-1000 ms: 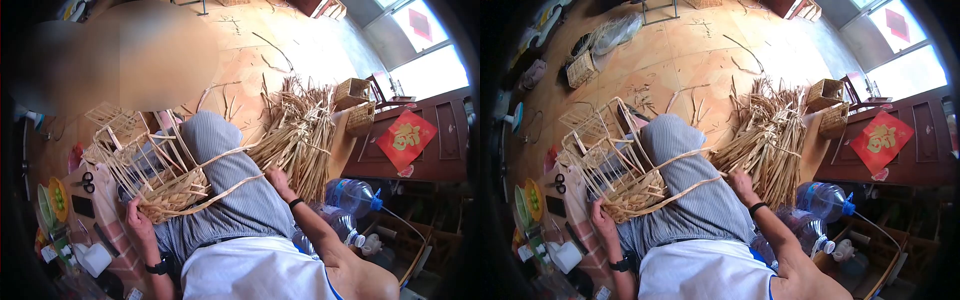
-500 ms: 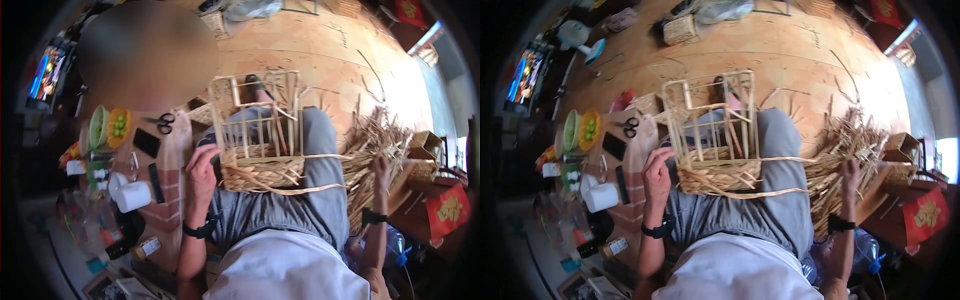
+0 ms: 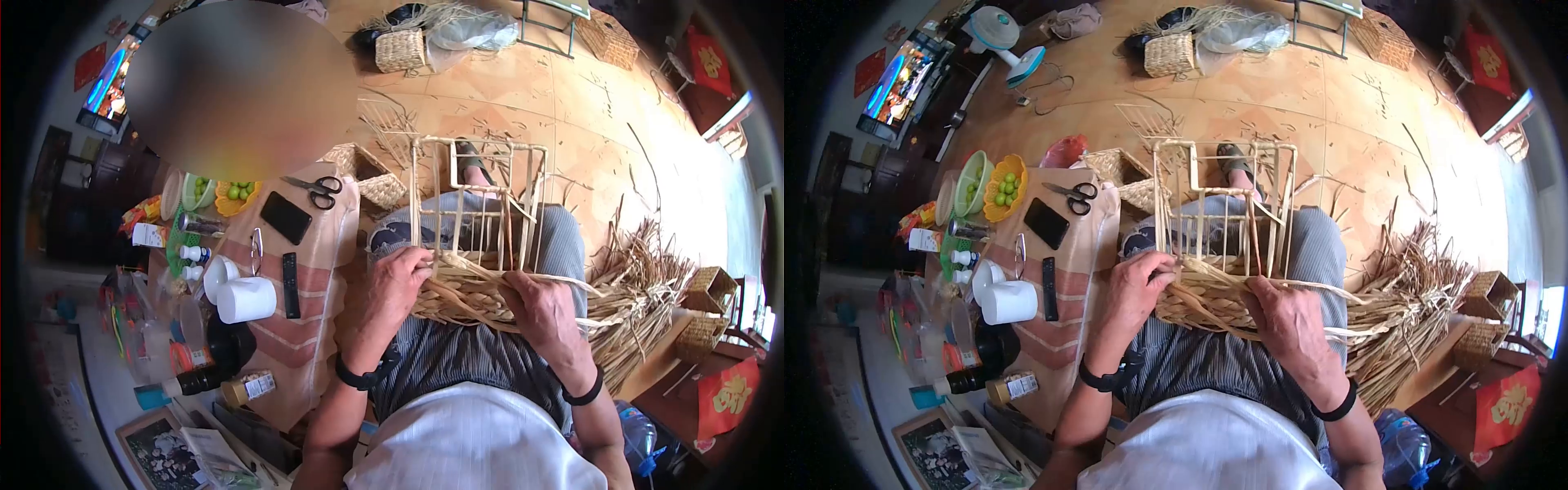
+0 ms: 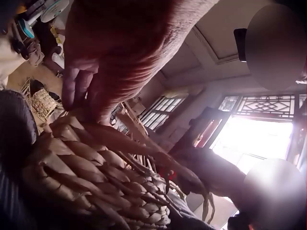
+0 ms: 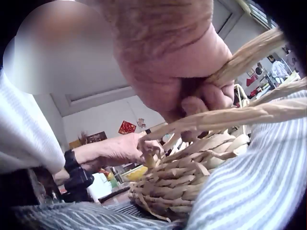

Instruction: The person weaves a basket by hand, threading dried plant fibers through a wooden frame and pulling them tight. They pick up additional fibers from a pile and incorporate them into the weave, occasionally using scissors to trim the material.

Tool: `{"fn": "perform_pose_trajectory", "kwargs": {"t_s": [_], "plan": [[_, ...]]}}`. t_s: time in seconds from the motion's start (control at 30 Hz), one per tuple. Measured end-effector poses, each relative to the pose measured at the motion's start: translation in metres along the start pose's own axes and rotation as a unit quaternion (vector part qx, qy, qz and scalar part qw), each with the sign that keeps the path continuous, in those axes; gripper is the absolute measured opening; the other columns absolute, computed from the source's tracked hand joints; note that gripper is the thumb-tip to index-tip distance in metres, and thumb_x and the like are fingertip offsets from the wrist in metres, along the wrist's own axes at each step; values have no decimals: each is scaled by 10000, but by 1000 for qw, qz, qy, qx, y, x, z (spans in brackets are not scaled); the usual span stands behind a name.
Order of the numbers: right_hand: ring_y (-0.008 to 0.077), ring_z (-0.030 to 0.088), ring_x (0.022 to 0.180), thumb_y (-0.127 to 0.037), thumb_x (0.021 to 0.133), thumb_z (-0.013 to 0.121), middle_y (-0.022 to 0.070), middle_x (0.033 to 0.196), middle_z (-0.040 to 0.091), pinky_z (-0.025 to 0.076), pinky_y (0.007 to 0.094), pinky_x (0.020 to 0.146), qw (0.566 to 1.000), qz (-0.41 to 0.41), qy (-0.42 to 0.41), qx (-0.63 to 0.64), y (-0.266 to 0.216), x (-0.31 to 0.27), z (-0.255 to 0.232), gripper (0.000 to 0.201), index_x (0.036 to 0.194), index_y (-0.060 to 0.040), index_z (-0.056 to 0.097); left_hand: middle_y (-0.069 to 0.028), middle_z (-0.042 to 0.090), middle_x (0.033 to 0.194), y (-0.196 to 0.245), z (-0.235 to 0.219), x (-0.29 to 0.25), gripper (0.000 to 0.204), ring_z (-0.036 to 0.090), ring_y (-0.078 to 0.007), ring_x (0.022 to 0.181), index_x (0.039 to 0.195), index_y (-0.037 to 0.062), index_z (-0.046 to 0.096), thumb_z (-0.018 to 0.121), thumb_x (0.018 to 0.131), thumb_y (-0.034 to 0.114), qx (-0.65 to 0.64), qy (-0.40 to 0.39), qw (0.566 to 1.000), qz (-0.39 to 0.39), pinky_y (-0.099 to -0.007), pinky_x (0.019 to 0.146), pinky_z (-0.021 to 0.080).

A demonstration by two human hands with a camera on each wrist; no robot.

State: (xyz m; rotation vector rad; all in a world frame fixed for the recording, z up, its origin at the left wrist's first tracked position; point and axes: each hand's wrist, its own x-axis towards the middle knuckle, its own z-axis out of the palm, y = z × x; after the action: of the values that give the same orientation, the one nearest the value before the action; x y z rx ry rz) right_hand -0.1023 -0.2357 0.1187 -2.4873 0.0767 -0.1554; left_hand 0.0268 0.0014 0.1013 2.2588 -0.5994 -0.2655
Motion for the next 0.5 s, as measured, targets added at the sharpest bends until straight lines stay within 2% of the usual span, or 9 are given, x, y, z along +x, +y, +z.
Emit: {"fn": "perform_pose_trajectory", "kwargs": {"t_s": [0.3, 0.4, 0.5], "plan": [[398, 715, 680, -185, 980, 725, 202, 726, 696, 556, 486, 616, 998, 60, -16, 9, -10, -7, -1, 150, 914, -52, 707, -131, 776, 943, 3, -10, 7, 314, 764, -331, 908, 1236, 33, 708, 769, 929, 49, 22, -45, 999, -10, -421, 824, 585], [401, 715, 683, -189, 975, 726, 209, 725, 692, 560, 488, 617, 997, 73, -19, 3, -13, -9, 3, 154, 910, -51, 704, -144, 785, 1019, 7, -17, 8, 321, 770, -342, 947, 1246, 32, 701, 764, 932, 43, 24, -63, 998, -2, -426, 845, 593], [407, 713, 686, -188, 971, 724, 211, 723, 691, 562, 491, 618, 998, 56, -13, 9, -16, -7, 12, 158, 901, -49, 695, -166, 781, 1123, 5, -12, 5, 340, 765, -373, 1009, 1277, 36, 685, 746, 942, 34, 23, -37, 998, 47, -440, 871, 601]]}}
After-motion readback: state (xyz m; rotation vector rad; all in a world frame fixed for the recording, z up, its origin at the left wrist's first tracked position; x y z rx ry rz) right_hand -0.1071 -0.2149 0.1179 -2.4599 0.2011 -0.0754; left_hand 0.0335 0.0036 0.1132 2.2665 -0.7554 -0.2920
